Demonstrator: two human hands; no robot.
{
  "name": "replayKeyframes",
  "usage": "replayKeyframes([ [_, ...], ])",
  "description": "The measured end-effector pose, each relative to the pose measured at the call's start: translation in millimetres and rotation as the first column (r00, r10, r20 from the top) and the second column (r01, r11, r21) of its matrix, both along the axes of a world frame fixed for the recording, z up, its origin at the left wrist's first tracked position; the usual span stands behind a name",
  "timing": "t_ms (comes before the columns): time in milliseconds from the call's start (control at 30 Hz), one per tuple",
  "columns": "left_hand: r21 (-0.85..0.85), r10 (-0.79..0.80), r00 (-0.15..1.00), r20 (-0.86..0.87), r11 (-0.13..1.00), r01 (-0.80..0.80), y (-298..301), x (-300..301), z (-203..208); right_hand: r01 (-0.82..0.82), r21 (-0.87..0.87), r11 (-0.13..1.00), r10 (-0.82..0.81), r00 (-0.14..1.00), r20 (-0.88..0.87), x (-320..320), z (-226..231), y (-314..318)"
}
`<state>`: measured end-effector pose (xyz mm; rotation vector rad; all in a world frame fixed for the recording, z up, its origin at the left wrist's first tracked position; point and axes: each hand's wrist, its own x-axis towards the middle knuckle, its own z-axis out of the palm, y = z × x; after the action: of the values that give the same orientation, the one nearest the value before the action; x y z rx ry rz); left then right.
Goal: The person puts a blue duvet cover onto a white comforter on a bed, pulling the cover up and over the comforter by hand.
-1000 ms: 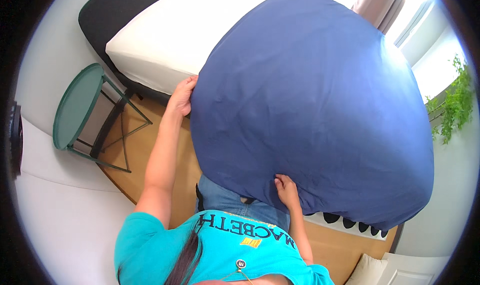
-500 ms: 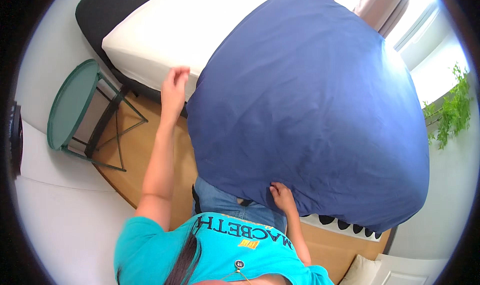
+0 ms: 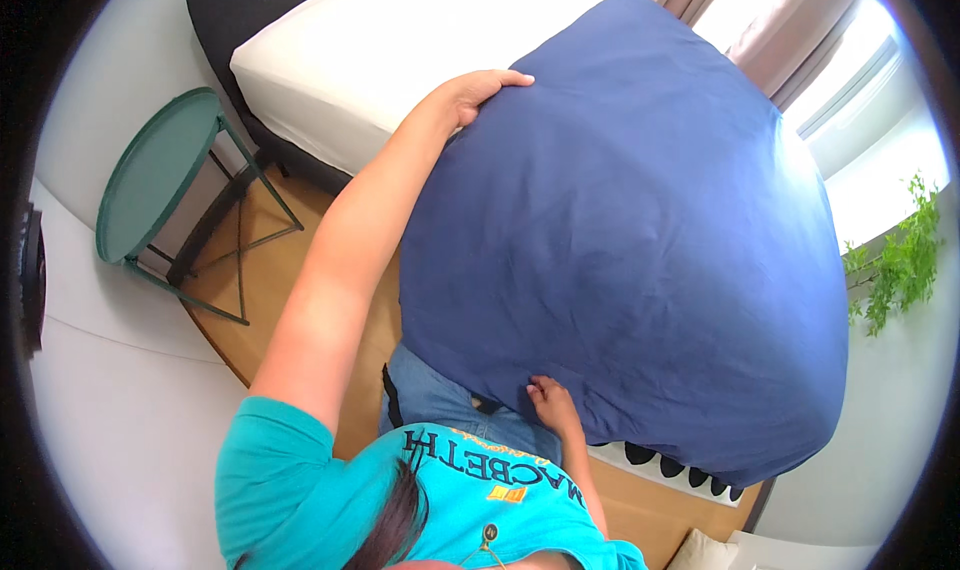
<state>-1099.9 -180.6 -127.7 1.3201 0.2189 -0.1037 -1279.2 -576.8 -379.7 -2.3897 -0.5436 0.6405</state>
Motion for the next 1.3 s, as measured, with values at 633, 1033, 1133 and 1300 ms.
replayKeyframes([
  [633, 0.266, 0.063, 0.994, -0.092, 0.963, -0.036, 7.2, -68.6, -44.9, 0.157, 0.032, 0.987, -0.15, 0.975, -0.164, 16.1, -2.5, -16.8],
  [1033, 0.626, 0.077, 0.996, -0.043, 0.779, -0.033, -12.1, -187.7, -234.2, -0.061, -0.038, 0.997, 0.06, 0.998, -0.026, 51.2, 20.5, 27.8],
  [1133, 0.799, 0.155, 0.988, 0.024, 0.591, -0.112, -8.9, -182.8, -276.2, 0.024, -0.012, 1.0, -0.024, 1.0, -0.001, 49.7, 23.1, 28.2],
  [1300, 0.486, 0.412, 0.911, 0.01, 0.794, -0.365, -1.9, -192.2, -322.9, 0.528, -0.236, 0.816, -0.577, 0.707, -0.41, 33.2, 5.4, -12.4],
])
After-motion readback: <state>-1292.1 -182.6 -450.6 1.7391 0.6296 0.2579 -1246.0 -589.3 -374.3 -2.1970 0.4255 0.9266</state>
